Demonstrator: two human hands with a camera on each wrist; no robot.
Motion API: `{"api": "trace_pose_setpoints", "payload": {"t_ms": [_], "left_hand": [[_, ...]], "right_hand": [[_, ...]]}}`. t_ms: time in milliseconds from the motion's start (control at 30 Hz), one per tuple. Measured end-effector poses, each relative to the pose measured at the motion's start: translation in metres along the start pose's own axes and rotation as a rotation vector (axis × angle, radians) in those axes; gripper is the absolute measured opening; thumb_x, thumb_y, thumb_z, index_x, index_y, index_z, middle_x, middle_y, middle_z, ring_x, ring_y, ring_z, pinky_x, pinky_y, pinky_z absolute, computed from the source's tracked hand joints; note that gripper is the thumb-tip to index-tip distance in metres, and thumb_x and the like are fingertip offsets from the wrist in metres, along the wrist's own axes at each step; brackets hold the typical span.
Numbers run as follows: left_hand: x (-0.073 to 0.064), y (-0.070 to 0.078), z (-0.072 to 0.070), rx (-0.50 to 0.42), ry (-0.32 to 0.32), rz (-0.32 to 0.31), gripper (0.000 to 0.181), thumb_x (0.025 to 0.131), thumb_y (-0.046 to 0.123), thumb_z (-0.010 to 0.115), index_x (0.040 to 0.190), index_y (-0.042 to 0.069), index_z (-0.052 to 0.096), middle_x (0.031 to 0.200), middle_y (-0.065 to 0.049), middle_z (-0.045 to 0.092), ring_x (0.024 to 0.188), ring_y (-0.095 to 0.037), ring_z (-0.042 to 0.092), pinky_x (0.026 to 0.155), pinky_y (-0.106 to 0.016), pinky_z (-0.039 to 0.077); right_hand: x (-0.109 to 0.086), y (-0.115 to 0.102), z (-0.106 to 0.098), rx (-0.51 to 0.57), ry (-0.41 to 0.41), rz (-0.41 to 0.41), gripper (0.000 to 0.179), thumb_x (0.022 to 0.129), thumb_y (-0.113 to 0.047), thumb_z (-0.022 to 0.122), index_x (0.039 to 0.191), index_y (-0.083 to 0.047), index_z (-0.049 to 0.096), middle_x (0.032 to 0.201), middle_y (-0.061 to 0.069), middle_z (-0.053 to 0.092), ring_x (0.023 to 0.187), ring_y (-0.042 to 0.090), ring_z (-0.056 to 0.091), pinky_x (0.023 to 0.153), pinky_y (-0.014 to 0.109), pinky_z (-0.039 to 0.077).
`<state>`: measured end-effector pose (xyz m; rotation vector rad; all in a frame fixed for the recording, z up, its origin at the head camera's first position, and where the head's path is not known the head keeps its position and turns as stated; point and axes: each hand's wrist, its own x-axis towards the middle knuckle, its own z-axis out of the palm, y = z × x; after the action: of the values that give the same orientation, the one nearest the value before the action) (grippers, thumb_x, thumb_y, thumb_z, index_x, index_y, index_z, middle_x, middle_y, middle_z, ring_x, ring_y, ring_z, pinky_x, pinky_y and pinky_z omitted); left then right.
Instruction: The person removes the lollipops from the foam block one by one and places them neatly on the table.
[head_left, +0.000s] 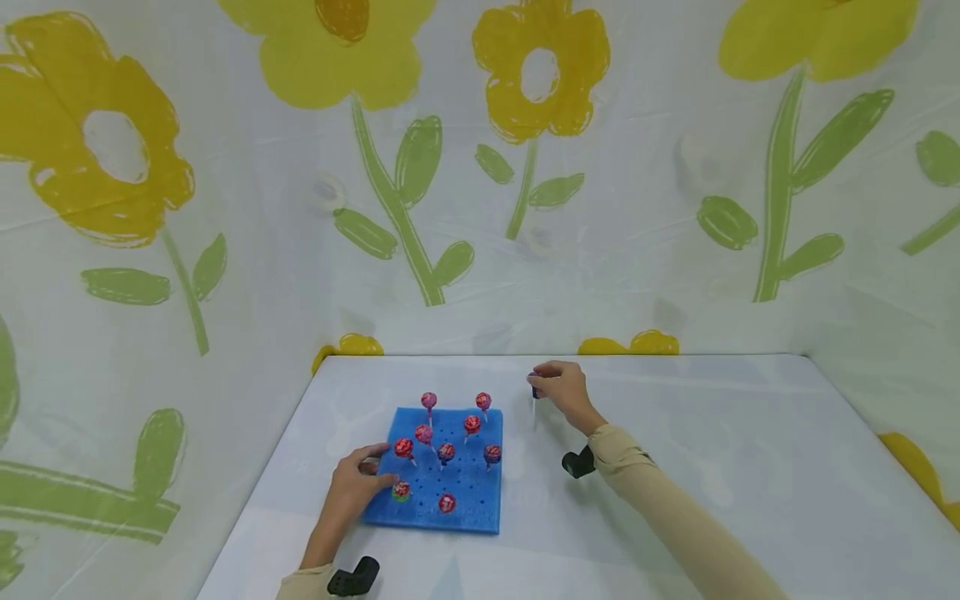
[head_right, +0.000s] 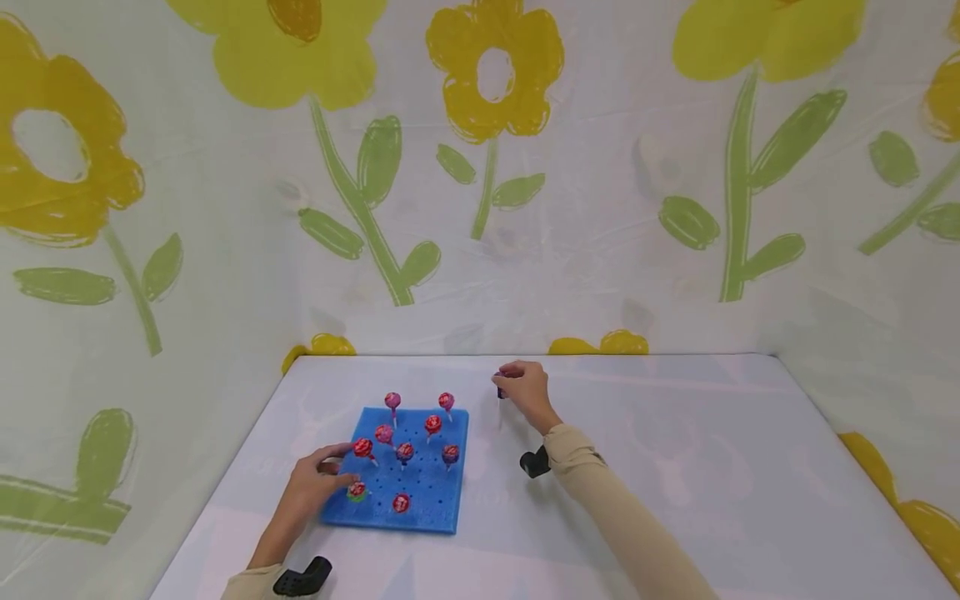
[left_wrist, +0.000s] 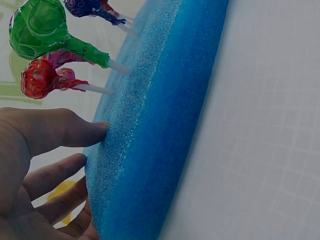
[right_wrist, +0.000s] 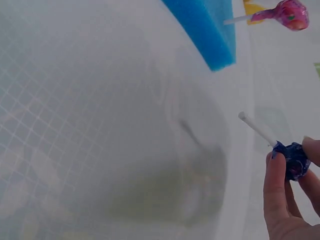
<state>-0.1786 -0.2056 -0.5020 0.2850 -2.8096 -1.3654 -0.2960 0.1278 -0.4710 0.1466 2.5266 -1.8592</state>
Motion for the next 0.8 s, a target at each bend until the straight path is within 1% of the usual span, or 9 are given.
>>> {"api": "trace_pose_setpoints", "payload": {"t_ms": [200,367,467,667,733,800], "left_hand": [[0.000,0.001,0.000,-0.001,-0.004,-0.002,0.052,0.077,0.008,0.075,0.126,0.003,0.059,0.120,-0.019,0.058,0.103,-0.031,0.054,0.086,-0.047,0.048],[-0.001,0.000,0.000,-0.007,0.004,0.014,0.051,0.077,0.008,0.075,0.125,0.003,0.059,0.119,-0.018,0.059,0.101,-0.030,0.053,0.085,-0.047,0.048],[-0.002,-0.001,0.002,-0.003,0.006,0.024,0.050,0.076,0.008,0.075,0.124,0.004,0.060,0.118,-0.017,0.059,0.099,-0.028,0.054,0.083,-0.045,0.049],[-0.002,-0.003,0.001,-0.010,0.007,0.009,0.051,0.076,0.008,0.076,0.124,0.005,0.060,0.118,-0.015,0.060,0.099,-0.027,0.053,0.083,-0.045,0.048],[-0.002,-0.003,0.000,-0.017,0.008,0.016,0.051,0.075,0.008,0.076,0.124,0.005,0.060,0.117,-0.015,0.060,0.099,-0.027,0.053,0.082,-0.043,0.048],[-0.002,-0.003,0.000,-0.015,0.009,0.037,0.051,0.075,0.008,0.076,0.124,0.004,0.061,0.116,-0.015,0.060,0.098,-0.027,0.054,0.081,-0.043,0.048]], "right_hand": [[0.011,0.011,0.005,-0.061,-0.004,0.056,0.025,0.083,-0.012,0.071,0.104,0.002,0.068,0.098,0.016,0.066,0.077,0.021,0.065,0.071,0.030,0.055],[0.019,0.019,0.009,-0.126,0.004,0.045,0.023,0.081,-0.011,0.073,0.100,0.003,0.068,0.093,0.015,0.067,0.072,0.019,0.063,0.068,0.029,0.055],[0.021,0.023,0.009,-0.169,0.010,0.048,0.023,0.081,-0.010,0.072,0.100,0.003,0.067,0.092,0.015,0.067,0.073,0.020,0.061,0.068,0.029,0.055],[0.025,0.025,0.011,-0.232,-0.011,0.041,0.026,0.081,-0.006,0.072,0.104,0.003,0.066,0.098,0.018,0.064,0.081,0.024,0.061,0.072,0.032,0.055],[0.025,0.025,0.011,-0.244,-0.012,0.035,0.026,0.080,-0.005,0.072,0.104,0.003,0.066,0.099,0.018,0.063,0.083,0.025,0.060,0.074,0.033,0.054],[0.026,0.024,0.012,-0.254,-0.009,0.031,0.026,0.080,-0.005,0.072,0.104,0.003,0.066,0.099,0.018,0.062,0.084,0.026,0.060,0.075,0.034,0.054]]}}
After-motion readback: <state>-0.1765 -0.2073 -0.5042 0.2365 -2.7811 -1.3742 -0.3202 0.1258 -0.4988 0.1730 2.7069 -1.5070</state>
